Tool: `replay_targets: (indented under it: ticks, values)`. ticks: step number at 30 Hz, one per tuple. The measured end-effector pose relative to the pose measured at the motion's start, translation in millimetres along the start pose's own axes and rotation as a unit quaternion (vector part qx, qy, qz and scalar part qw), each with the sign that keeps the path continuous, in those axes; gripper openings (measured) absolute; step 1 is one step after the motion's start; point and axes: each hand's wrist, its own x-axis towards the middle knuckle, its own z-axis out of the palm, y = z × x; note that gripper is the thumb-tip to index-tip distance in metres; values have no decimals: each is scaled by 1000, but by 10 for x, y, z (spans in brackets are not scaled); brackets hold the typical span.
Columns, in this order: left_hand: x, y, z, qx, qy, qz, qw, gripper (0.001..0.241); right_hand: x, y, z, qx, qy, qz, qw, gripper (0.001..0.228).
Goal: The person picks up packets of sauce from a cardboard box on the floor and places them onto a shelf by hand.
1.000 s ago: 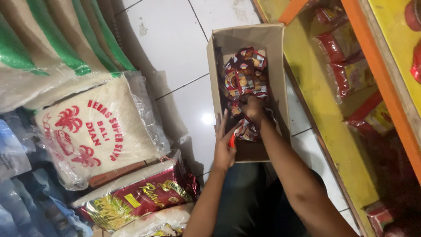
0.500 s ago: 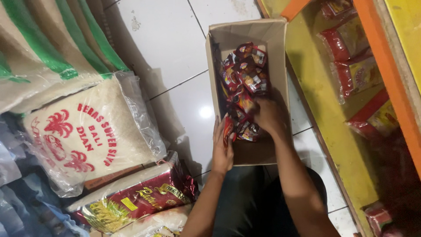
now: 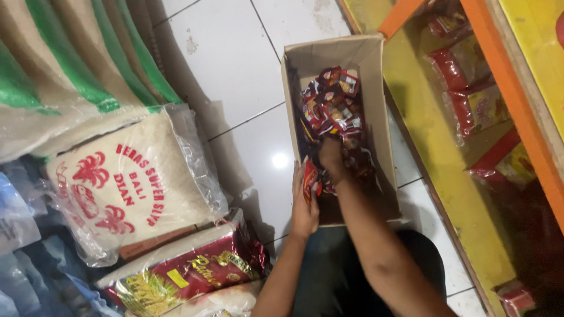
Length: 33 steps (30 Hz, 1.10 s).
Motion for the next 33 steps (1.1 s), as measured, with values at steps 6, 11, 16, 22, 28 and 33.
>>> replay_targets:
  ticks: [6, 11, 16, 22, 28, 33]
  values:
    - [3, 9, -32, 19, -25, -21, 999, 52, -61, 79, 262, 183, 10, 205, 961, 30]
    - [-11, -67, 4, -8, -25, -41, 999, 54, -149, 71, 49, 213, -16, 222, 951, 22]
    - [-4, -90, 7, 30, -21, -29, 999, 53, -173, -162, -888, 167, -123, 219, 953, 16]
    - [-19, -66, -13, 33, -15, -17, 999, 56, -886, -1000, -2279, 162, -30, 95, 982, 22]
    - [-63, -172, -16, 22, 0, 66, 998, 58, -1338, -873, -2379, 391, -107, 106, 908, 38]
    - [-115, -243, -24, 21, 8, 119, 993, 56, -1407, -710, -1716, 436, -134, 117, 882, 30]
